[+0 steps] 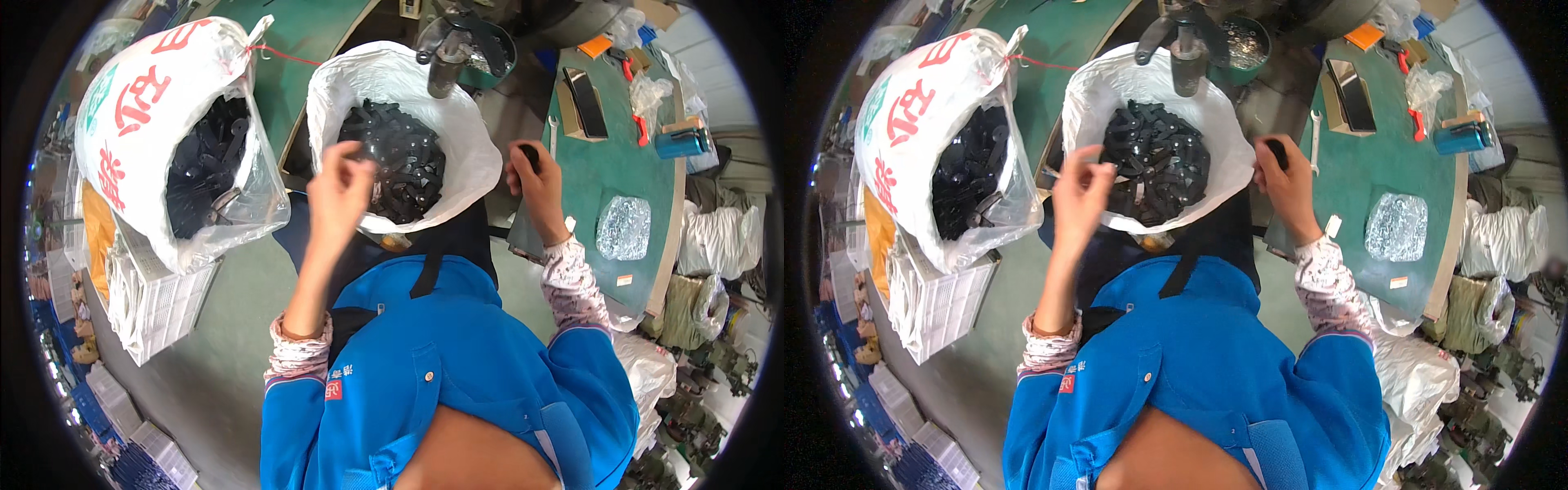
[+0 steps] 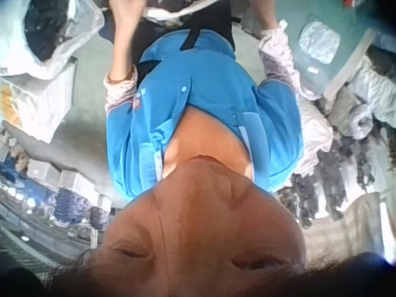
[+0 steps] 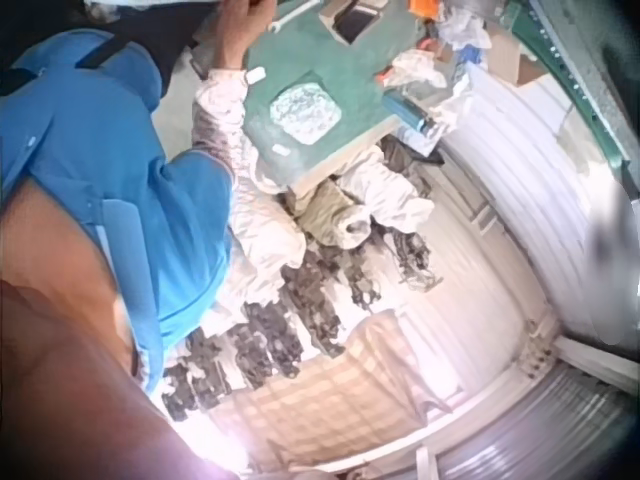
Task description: The person picks black plastic components from a large white sack and assembles them by hand, inserting small circular pieces into the main body. The assembled units are placed into a second white sack on the table.
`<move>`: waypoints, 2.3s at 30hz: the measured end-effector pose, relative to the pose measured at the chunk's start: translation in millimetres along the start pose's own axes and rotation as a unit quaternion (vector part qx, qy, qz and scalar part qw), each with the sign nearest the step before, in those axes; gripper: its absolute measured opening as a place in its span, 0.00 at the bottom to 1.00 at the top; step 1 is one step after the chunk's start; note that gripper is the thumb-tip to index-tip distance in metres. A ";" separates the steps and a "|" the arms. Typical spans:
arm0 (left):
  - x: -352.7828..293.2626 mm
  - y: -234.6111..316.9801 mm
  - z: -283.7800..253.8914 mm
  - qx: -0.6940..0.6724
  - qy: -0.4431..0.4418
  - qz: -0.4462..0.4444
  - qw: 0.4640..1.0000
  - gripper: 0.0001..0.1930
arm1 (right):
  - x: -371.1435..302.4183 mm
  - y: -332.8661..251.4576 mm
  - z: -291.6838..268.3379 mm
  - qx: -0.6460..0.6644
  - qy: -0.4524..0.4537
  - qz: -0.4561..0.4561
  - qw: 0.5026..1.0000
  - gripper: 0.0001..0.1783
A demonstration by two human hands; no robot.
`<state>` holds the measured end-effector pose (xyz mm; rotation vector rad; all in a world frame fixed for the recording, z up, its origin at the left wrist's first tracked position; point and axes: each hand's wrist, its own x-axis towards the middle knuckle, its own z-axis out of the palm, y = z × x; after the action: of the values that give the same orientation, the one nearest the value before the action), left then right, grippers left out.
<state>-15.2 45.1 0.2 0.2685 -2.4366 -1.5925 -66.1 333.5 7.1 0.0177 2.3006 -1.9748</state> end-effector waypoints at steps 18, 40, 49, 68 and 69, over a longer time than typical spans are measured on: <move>17.4 -53.9 -24.9 -0.017 0.055 -0.160 0.985 0.11 | 29.1 88.8 1.2 0.206 0.144 0.163 0.954 0.06; 47.8 -44.5 -196.4 0.681 -0.103 0.082 0.720 0.40 | -13.3 30.2 19.6 0.073 0.046 0.021 0.996 0.15; 60.4 -39.4 -200.8 0.725 -0.190 0.101 0.654 0.31 | -28.7 21.2 33.9 0.090 0.029 0.011 0.995 0.15; 31.6 -51.4 -224.1 0.764 -0.298 0.160 0.549 0.21 | -54.6 1.0 70.7 0.103 -0.093 0.033 0.990 0.14; 31.1 -56.0 -221.9 0.777 -0.302 0.170 0.525 0.18 | -55.0 0.4 73.0 0.105 -0.101 0.035 0.989 0.14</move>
<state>18.8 -180.2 37.8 -0.6081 -3.2010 1.2414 -5.9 265.0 0.8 -0.0796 1.9360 -2.0693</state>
